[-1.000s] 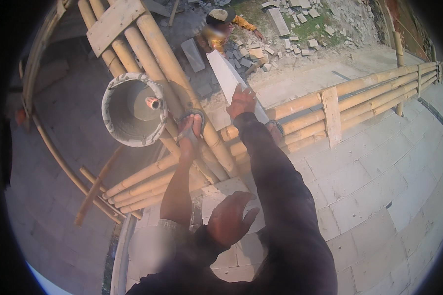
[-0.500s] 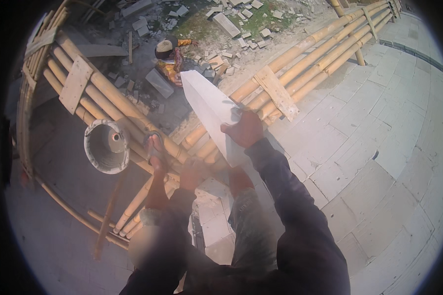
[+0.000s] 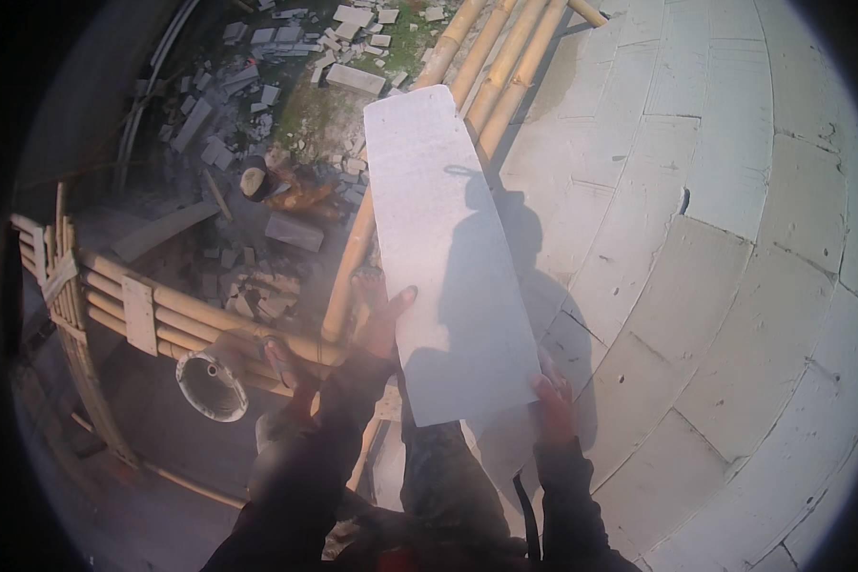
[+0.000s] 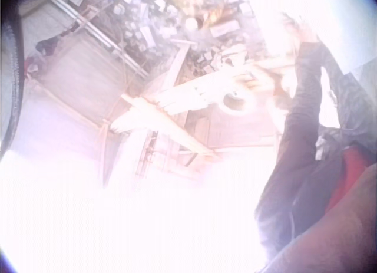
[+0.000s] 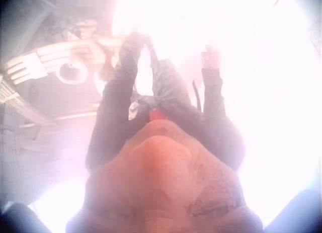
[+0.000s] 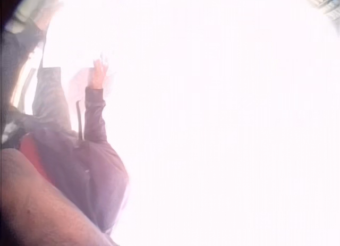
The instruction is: The person measures a wall section, scoops mortar from a bucket, applies it to a white tile, and places the tile onto a wall. The person repeats this process for additional tiles, smoothing the mortar and adjusting the tiles into position.
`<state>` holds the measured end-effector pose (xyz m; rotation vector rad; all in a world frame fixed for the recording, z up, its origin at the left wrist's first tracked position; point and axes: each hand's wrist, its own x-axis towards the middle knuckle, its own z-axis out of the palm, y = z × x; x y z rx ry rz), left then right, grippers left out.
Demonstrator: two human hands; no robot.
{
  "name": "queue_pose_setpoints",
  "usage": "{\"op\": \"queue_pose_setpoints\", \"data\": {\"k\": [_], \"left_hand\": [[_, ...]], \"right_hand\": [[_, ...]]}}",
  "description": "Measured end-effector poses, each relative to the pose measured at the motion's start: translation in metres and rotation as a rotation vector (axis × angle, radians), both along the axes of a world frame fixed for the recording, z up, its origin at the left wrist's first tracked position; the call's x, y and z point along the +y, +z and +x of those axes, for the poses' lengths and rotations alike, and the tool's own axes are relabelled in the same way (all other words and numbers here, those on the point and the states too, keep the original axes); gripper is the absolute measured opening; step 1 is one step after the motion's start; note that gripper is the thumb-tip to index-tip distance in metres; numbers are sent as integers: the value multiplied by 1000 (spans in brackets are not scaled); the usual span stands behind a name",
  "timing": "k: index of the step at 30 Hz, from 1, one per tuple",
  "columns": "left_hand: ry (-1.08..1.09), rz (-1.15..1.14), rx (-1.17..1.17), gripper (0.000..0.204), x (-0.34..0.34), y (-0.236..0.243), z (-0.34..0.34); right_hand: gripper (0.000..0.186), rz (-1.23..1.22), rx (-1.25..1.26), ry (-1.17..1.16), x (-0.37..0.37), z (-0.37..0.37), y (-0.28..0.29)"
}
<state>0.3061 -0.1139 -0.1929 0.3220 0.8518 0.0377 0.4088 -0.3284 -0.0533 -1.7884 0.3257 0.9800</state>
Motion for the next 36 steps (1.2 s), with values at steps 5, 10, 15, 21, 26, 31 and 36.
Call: {"op": "queue_pose_setpoints", "data": {"k": [5,10,15,21,26,31,36], "left_hand": [[-128,174,-52,101,28,-109,89],[-253,256,-119,100,37,-222,134],[-363,386,-88,97,18,-294,110],[-597,362,43,89,29,-306,86],[-926,394,121,76,43,-243,19],[-1089,959,293,54,56,-188,-129],[-1276,739,465,43,124,-87,-238]], "right_hand": [[65,251,95,-163,-55,14,-174],[70,453,177,-335,-50,18,-303],[58,317,130,-211,-56,8,-392],[58,202,230,-247,-43,15,-482],[59,-237,76,-171,-57,-14,-472],[69,-695,-24,99,-87,-85,-370],[61,-843,-48,53,-157,-210,-172]]}}
